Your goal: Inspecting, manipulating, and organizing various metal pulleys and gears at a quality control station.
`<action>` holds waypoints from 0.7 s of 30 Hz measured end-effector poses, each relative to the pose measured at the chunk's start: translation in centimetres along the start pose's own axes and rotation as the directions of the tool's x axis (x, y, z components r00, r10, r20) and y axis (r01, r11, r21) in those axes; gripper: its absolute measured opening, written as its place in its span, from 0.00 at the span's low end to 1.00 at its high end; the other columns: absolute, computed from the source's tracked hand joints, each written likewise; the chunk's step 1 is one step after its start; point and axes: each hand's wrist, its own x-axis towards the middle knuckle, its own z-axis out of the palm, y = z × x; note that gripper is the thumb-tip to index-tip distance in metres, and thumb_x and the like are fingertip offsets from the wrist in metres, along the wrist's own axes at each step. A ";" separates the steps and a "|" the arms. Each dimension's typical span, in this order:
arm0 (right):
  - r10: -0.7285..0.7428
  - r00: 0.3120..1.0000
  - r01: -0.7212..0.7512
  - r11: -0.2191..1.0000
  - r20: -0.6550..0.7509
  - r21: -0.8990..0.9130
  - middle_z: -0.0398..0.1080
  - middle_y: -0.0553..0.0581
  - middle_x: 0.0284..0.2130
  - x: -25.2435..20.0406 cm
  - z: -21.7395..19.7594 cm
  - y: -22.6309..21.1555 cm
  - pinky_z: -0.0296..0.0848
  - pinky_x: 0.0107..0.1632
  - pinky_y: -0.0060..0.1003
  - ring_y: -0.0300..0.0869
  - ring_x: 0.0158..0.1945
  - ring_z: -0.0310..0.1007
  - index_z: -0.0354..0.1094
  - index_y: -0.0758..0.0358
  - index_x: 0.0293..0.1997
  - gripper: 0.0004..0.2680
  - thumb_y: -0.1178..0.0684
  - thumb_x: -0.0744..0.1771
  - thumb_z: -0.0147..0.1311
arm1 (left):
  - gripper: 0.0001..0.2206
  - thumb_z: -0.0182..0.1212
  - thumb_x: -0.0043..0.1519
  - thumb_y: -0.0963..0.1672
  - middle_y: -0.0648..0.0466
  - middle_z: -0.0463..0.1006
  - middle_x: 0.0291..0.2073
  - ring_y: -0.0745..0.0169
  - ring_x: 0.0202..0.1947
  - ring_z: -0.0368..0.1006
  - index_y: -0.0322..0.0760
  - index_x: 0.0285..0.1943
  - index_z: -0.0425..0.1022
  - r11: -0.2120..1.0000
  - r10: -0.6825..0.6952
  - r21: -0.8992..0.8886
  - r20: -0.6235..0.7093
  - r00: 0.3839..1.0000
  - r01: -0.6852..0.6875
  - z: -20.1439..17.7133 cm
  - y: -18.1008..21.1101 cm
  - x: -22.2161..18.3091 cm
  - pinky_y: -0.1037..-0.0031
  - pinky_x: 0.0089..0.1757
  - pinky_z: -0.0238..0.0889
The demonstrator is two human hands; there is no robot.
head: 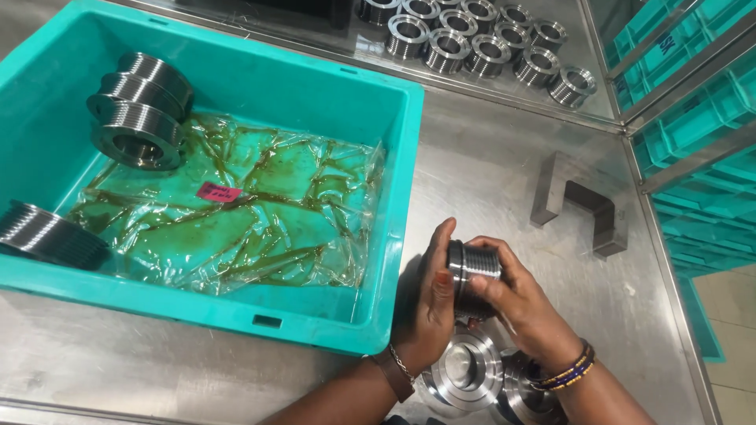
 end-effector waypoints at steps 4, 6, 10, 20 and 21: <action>0.219 0.975 -0.205 0.956 -0.046 0.209 0.70 0.60 0.42 -0.4 0.5 -1.7 0.76 0.32 0.37 0.43 0.37 0.76 0.57 0.59 0.63 0.23 0.42 0.64 0.56 | 0.36 0.21 0.74 0.60 0.36 0.49 0.80 0.38 0.80 0.47 0.34 0.82 0.43 0.981 0.182 -0.083 0.093 0.979 -0.175 0.2 -0.4 0.0 0.57 0.71 0.40; 0.268 0.962 -0.250 0.938 -0.044 0.241 0.72 0.61 0.39 -0.4 0.6 -2.3 0.75 0.27 0.37 0.44 0.32 0.77 0.58 0.58 0.62 0.23 0.40 0.64 0.54 | 0.36 0.21 0.74 0.60 0.38 0.43 0.82 0.39 0.83 0.39 0.34 0.83 0.41 0.972 0.198 -0.155 0.131 0.971 -0.178 0.2 -0.2 0.2 0.57 0.73 0.34; 0.288 0.958 -0.272 0.910 -0.005 0.313 0.73 0.61 0.37 -0.3 0.8 -2.2 0.75 0.25 0.36 0.45 0.28 0.78 0.59 0.61 0.61 0.24 0.36 0.64 0.52 | 0.36 0.21 0.73 0.60 0.37 0.46 0.81 0.40 0.82 0.43 0.33 0.82 0.44 0.972 0.229 -0.087 0.140 0.963 -0.219 -0.2 0.2 0.4 0.57 0.72 0.39; -0.029 0.997 0.015 0.984 -0.074 -0.180 0.69 0.56 0.49 -0.5 0.6 -1.3 0.76 0.51 0.35 0.39 0.50 0.72 0.59 0.59 0.63 0.23 0.50 0.63 0.62 | 0.33 0.27 0.73 0.58 0.38 0.69 0.67 0.43 0.65 0.70 0.32 0.78 0.50 0.995 0.070 -0.075 0.071 0.995 -0.065 0.3 -0.9 0.2 0.61 0.61 0.60; -0.037 0.995 0.020 0.983 -0.089 -0.181 0.69 0.56 0.49 -0.4 0.6 -1.2 0.76 0.51 0.35 0.39 0.50 0.72 0.59 0.59 0.63 0.23 0.50 0.63 0.62 | 0.33 0.27 0.73 0.58 0.38 0.69 0.67 0.43 0.65 0.70 0.32 0.78 0.50 0.994 0.080 -0.079 0.084 0.993 -0.074 0.2 -0.1 0.5 0.61 0.61 0.60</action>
